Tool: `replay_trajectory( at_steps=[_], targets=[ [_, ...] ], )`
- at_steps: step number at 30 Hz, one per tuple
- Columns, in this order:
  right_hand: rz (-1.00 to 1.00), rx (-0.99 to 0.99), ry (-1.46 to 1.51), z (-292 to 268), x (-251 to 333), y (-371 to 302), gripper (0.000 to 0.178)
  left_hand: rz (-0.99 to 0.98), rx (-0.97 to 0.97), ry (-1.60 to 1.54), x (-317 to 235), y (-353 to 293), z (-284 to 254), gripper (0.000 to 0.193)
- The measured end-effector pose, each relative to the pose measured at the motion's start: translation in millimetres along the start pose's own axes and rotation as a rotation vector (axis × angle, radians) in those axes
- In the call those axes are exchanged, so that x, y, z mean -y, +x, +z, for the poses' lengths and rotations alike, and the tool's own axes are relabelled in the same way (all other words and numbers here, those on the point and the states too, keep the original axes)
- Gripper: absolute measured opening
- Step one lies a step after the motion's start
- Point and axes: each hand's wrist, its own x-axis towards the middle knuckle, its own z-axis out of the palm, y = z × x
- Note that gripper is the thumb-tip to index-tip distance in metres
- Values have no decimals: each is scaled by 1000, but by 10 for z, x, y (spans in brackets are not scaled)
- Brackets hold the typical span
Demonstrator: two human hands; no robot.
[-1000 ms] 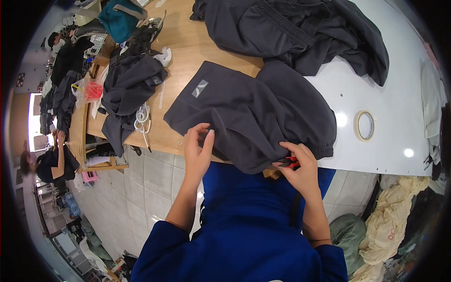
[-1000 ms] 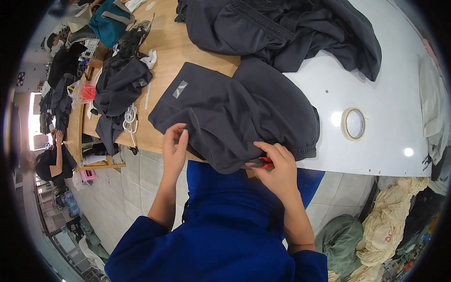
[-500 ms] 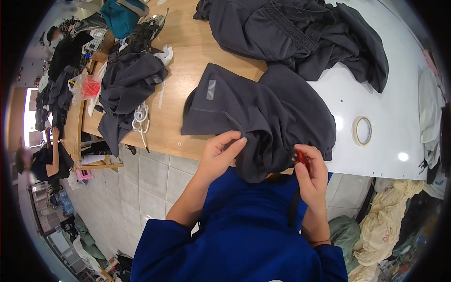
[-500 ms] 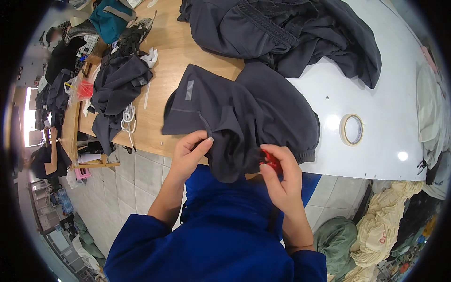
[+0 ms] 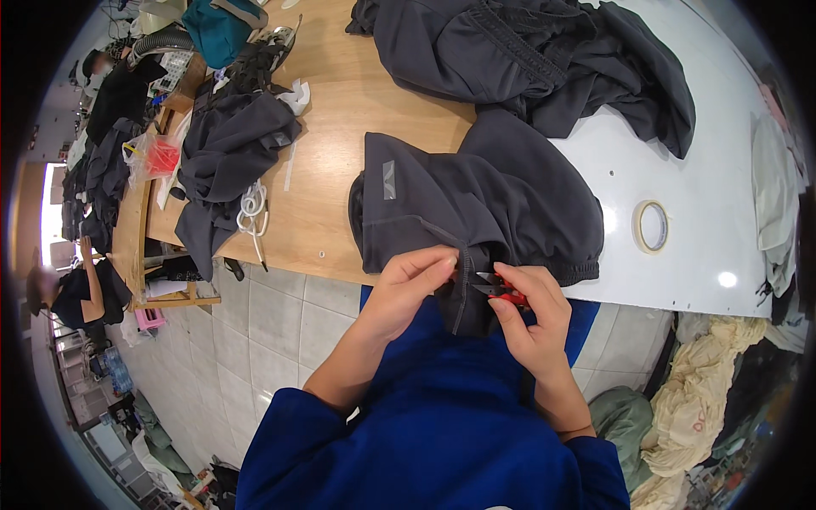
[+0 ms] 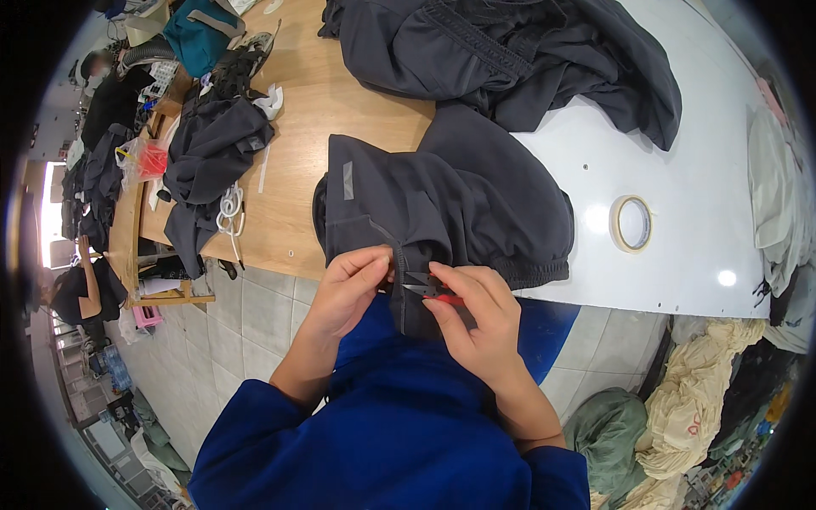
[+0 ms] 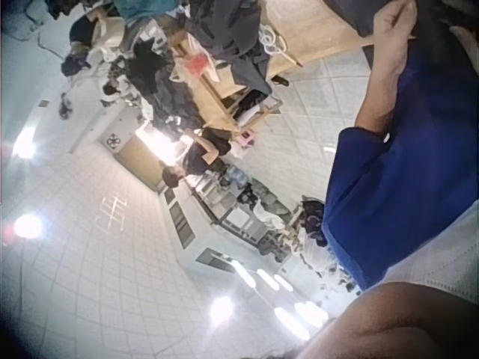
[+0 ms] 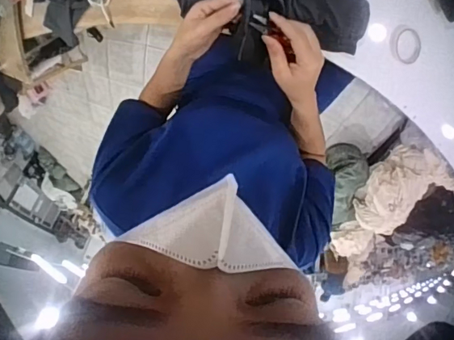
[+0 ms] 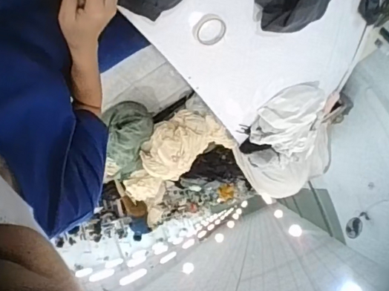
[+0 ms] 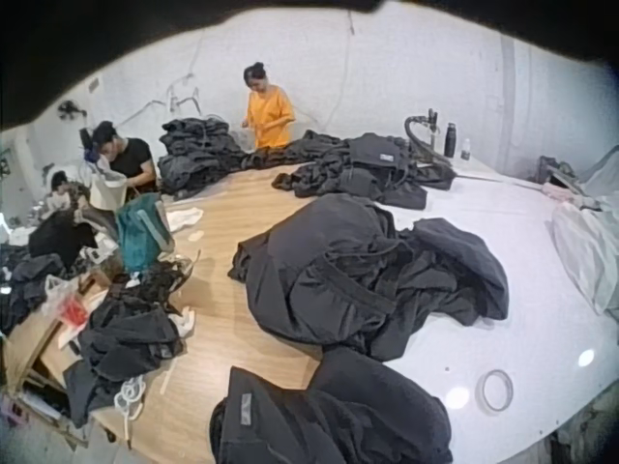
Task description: Trimming excess threads from a pair of grey shorts using a small pair of nippers.
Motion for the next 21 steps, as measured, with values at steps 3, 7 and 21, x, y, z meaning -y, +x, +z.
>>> replay_trajectory(
  at_steps=[3, 7, 21],
  targets=[
    [49, -15, -4, 4, -30, -63, 34, -1, -54, 26, -18, -18, 41, 19],
    [-55, -50, -104, 11, -95, -104, 35, -9, -78, -47, -19, -6, 66, 18],
    [-121, -93, -157, 12, -114, -95, 32, -4, -59, -101, 9, 13, 92, 8]
  ],
)
